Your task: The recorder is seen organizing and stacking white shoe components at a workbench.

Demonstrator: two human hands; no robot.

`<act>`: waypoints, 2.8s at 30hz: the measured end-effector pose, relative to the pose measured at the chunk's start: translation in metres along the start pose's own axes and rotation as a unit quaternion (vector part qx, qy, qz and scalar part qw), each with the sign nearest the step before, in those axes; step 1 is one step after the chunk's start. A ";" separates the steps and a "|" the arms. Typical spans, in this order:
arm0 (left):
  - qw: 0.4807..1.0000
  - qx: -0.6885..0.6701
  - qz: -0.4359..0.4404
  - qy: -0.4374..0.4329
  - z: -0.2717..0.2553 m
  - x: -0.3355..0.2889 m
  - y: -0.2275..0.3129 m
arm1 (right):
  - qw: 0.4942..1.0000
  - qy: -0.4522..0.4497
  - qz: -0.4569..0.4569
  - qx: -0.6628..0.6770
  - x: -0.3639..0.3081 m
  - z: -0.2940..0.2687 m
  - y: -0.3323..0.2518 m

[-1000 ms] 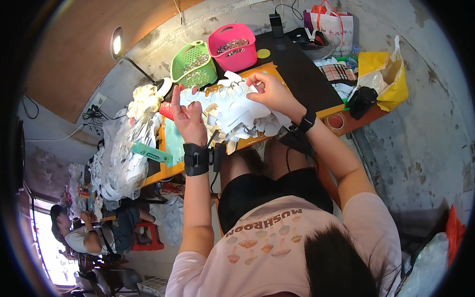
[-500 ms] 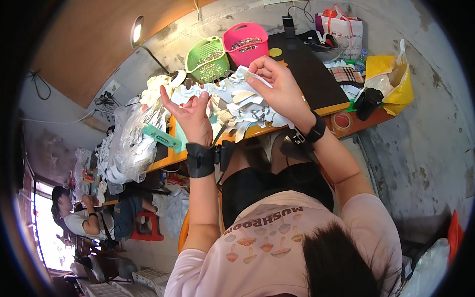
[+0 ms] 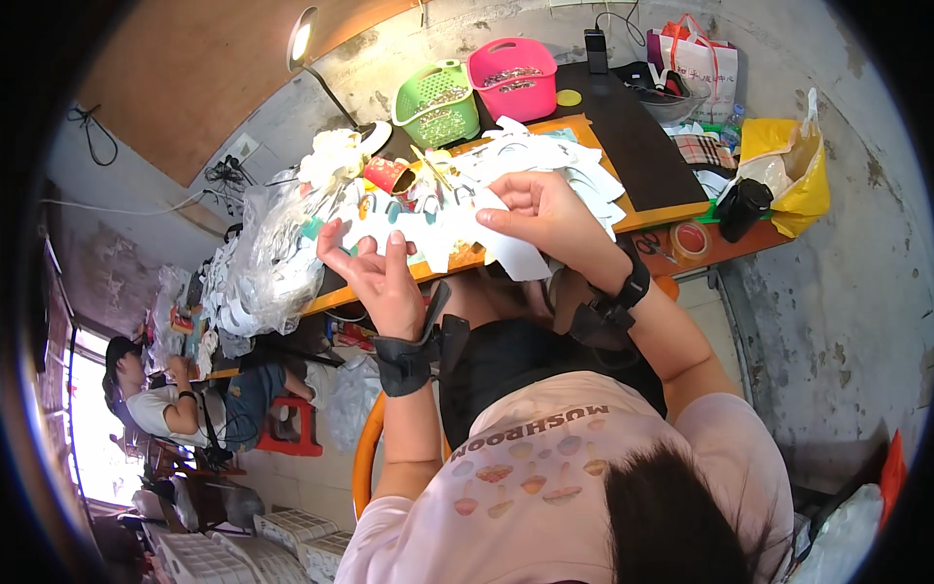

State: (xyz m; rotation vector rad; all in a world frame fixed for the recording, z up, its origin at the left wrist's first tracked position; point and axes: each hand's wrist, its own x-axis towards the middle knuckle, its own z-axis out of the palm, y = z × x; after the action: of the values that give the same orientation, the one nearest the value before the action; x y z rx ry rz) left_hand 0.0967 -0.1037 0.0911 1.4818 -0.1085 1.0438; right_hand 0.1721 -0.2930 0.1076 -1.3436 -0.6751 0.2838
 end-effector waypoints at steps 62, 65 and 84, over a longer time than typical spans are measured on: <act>0.695 -0.419 -0.580 0.072 0.042 0.009 -0.165 | 0.955 -0.028 -0.002 -0.296 0.091 -0.116 0.091; 0.696 -0.430 -0.572 0.067 0.044 -0.004 -0.170 | 0.962 -0.020 0.003 -0.274 0.089 -0.121 0.089; 0.786 -0.325 -0.518 -0.087 0.066 0.017 -0.193 | 0.984 0.026 -0.033 -0.173 0.053 -0.158 0.115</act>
State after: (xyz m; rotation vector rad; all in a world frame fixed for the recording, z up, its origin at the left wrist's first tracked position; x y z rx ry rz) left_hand 0.2604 -0.1042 -0.0313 0.7581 0.1956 -0.0692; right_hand 0.3299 -0.3637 0.0015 -1.6494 -0.7459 0.0789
